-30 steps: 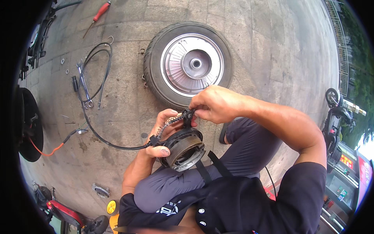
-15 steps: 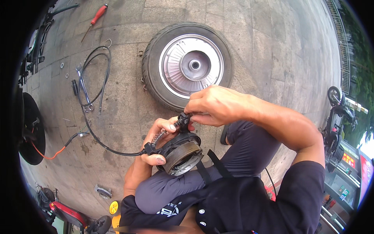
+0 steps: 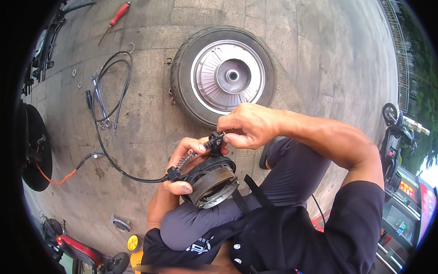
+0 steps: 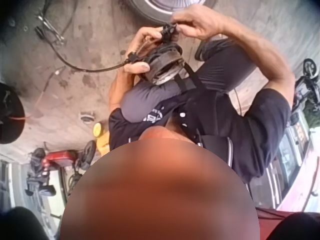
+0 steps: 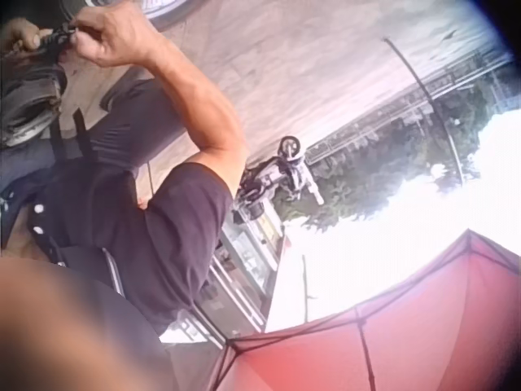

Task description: The person walks from inside a shop to the outdoor work area, then sits on the ground to work on a scooter wheel. They remove a brake assembly from the wheel, inspect it, and reattach it to the wheel hub.

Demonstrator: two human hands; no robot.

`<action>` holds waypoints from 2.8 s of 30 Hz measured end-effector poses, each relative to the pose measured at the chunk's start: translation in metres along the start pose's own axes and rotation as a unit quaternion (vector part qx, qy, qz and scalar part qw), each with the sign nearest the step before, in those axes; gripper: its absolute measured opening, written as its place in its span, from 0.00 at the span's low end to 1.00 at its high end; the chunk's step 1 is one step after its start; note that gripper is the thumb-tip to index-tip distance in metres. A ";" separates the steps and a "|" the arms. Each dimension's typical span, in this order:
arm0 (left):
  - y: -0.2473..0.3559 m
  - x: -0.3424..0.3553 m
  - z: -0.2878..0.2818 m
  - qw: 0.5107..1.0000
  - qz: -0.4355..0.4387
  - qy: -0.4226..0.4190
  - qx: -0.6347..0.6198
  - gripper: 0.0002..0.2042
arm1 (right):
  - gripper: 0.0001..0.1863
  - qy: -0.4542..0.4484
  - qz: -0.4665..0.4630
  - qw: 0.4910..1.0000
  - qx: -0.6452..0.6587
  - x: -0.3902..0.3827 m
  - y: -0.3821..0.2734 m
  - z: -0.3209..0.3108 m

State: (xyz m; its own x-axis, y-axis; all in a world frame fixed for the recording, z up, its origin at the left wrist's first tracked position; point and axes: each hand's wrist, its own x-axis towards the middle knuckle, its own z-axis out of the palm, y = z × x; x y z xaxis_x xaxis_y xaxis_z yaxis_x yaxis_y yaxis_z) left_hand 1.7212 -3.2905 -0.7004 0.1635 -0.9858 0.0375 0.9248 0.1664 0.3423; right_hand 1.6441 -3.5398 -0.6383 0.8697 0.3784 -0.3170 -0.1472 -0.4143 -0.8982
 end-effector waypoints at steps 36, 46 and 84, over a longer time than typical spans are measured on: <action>0.000 0.002 0.004 0.953 -0.046 -0.025 0.299 0.59 | 0.31 0.159 0.085 0.968 0.173 0.014 -0.006 0.019; -0.015 0.012 -0.010 0.938 -0.025 -0.059 0.340 0.55 | 0.51 0.169 0.045 0.945 0.275 0.035 -0.026 0.040; -0.007 0.003 -0.021 0.931 0.018 0.050 0.360 0.51 | 0.12 0.121 -0.055 0.955 -0.264 0.033 -0.036 0.030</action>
State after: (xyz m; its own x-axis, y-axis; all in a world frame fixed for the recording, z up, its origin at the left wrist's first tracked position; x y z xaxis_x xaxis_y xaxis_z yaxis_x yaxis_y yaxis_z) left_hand 1.7221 -3.2947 -0.7222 0.2534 -0.9673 -0.0138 0.4534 0.1061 0.8850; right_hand 1.6642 -3.4879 -0.6256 0.9589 0.2682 -0.0928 0.1540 -0.7664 -0.6237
